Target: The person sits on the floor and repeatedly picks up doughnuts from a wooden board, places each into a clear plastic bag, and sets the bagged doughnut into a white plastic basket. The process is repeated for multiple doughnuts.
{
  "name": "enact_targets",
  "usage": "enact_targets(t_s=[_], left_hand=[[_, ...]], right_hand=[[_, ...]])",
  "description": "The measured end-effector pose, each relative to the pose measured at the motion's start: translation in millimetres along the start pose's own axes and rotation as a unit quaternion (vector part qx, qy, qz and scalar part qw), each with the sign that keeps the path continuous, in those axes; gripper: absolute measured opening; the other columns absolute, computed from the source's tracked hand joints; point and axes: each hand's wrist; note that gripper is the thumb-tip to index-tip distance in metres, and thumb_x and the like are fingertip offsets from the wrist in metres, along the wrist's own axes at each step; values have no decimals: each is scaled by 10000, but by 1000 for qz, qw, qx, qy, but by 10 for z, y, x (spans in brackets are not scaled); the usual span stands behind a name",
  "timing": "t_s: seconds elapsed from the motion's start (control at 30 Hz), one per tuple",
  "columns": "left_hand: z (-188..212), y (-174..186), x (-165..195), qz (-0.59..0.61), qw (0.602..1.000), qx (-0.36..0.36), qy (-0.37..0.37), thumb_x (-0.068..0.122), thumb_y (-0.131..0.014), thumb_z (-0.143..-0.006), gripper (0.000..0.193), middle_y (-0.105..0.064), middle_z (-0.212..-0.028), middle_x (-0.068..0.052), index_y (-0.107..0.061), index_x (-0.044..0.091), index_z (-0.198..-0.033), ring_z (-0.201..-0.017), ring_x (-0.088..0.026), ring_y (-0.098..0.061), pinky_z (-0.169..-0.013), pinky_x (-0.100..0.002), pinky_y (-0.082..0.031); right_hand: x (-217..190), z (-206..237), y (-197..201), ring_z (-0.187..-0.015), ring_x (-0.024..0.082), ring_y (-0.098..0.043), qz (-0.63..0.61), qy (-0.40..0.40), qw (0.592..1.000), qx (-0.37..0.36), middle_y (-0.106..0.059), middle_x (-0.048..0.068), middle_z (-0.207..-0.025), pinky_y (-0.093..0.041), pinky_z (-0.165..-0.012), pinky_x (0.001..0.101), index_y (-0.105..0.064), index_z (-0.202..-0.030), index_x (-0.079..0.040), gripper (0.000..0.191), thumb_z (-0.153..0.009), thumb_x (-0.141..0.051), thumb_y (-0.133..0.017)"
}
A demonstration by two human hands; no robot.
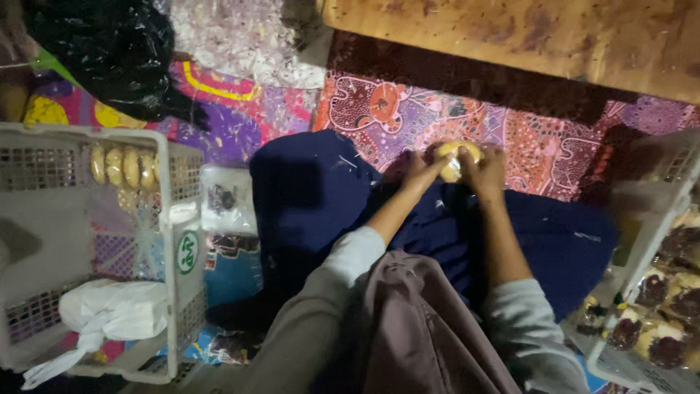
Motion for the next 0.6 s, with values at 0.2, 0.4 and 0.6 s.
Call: enact_targets(t_s=[0.2,0.4,0.6], left_hand=[[77,123,51,144,966,-138,166,242,-832,-815,511,-733,-1118,-67,-681,61,-1268,-979,-180,-712,-838,-357,-569],[449,709,509,307,935,-177,11,120,-805,-861,630,-636,-1302,-68,-537,66,-1429,-1228,-199,-613,-1049,-391,-512],[683,1335,744,365,918,-141,-68,102,-774,-903,614,-612,-1372,-70,-511,48,-1455,-1317,-210,-577,-1155,-408,-457]], right_hand=[[-100,-80,90,-665,131,-571,-239,-248,937,-62,-629,59,-786,-464,-588,276,-690,-1143,-22,296,-1064,-296,-612],[-488,-452,358,-831,93,-648,-312,-99,939,-101,-746,29,-968,-527,-735,253,-756,-1124,1,137,-1024,-83,-715],[-960,-811,524,-1075,249,-675,-14,77,997,-15,-675,175,-1250,-528,-913,355,-731,-1268,-19,357,-915,-67,-737]])
Point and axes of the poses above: each hand's wrist, its own z-axis away from the middle knuckle, its own y-axis out of the back of the hand, x = y × z
